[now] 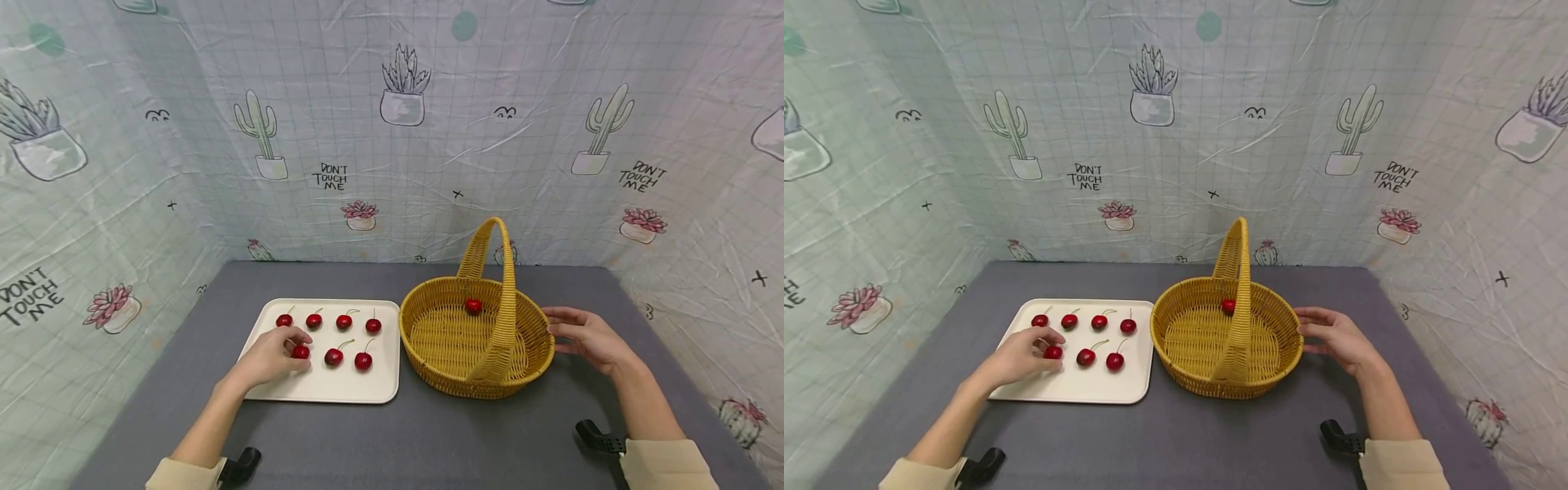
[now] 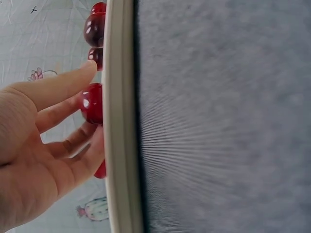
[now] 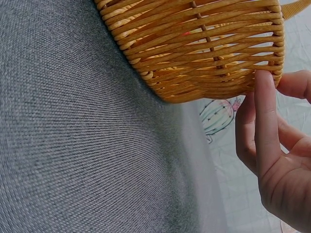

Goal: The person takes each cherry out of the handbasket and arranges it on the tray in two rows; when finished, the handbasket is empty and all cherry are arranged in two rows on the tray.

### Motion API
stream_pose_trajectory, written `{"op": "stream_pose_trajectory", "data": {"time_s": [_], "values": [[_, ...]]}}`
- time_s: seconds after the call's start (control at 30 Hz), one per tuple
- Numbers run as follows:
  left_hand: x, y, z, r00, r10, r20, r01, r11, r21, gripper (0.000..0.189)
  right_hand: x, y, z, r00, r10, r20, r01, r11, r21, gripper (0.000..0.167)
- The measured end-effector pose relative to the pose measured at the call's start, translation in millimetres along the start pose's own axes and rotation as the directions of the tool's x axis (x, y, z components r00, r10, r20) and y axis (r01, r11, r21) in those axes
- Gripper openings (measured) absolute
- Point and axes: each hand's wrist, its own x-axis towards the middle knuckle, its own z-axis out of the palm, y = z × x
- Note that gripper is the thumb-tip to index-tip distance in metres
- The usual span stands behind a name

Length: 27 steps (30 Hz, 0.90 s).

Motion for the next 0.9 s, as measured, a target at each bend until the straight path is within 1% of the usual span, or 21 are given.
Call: {"op": "stream_pose_trajectory", "data": {"time_s": [0.1,0.17,0.27,0.33,0.43,0.53,0.63,0.73,0.8,0.9], "values": [[1.0,0.7,-3.7,1.0,0.005,-0.01,-0.005,1.0,0.016,0.034,0.8,0,0,1.0,0.005,-0.003,-0.005,1.0,-0.002,0.064],[2.6,2.3,-6.1,0.999,0.011,-0.033,-0.01,0.999,0.031,0.032,1.2,0,0,1.0,0.007,-0.006,-0.007,1.0,-0.005,0.064],[7.2,9.4,-7.9,0.996,0.028,-0.081,-0.026,0.999,0.029,0.028,1.5,1,0,1.0,0.004,-0.007,-0.004,1.0,-0.012,0.064],[13.2,16.4,-6.3,0.991,0.052,-0.12,-0.048,0.998,0.034,0.024,1.2,1,0,1.0,0.001,-0.008,-0.002,1.0,-0.015,0.063],[23.5,31.4,-0.2,0.982,0.091,-0.168,-0.087,0.996,0.029,0.021,0.6,1,0,1.0,-0.002,-0.006,0.002,1.0,-0.013,0.063],[35.1,51.0,9.5,0.97,0.145,-0.194,-0.15,0.989,-0.012,0.02,0.7,1,1,1.0,-0.005,-0.005,0.005,1.0,-0.011,0.062],[47.3,73.4,21.7,0.956,0.224,-0.188,-0.244,0.965,-0.093,0.021,1.3,0,2,1.0,-0.006,-0.008,0.006,1.0,-0.011,0.062],[60.1,96.1,35.2,0.938,0.309,-0.159,-0.333,0.929,-0.16,0.021,1.7,0,2,1.0,-0.005,-0.009,0.005,1.0,-0.014,0.062],[68.2,110.9,44.4,0.925,0.355,-0.134,-0.376,0.907,-0.191,0.022,1.5,0,1,1.0,-0.005,-0.009,0.005,1.0,-0.015,0.062],[80.1,132.4,59.1,0.912,0.402,-0.086,-0.411,0.887,-0.209,0.022,0.3,1,0,1.0,-0.006,-0.009,0.005,1.0,-0.023,0.062]]}}
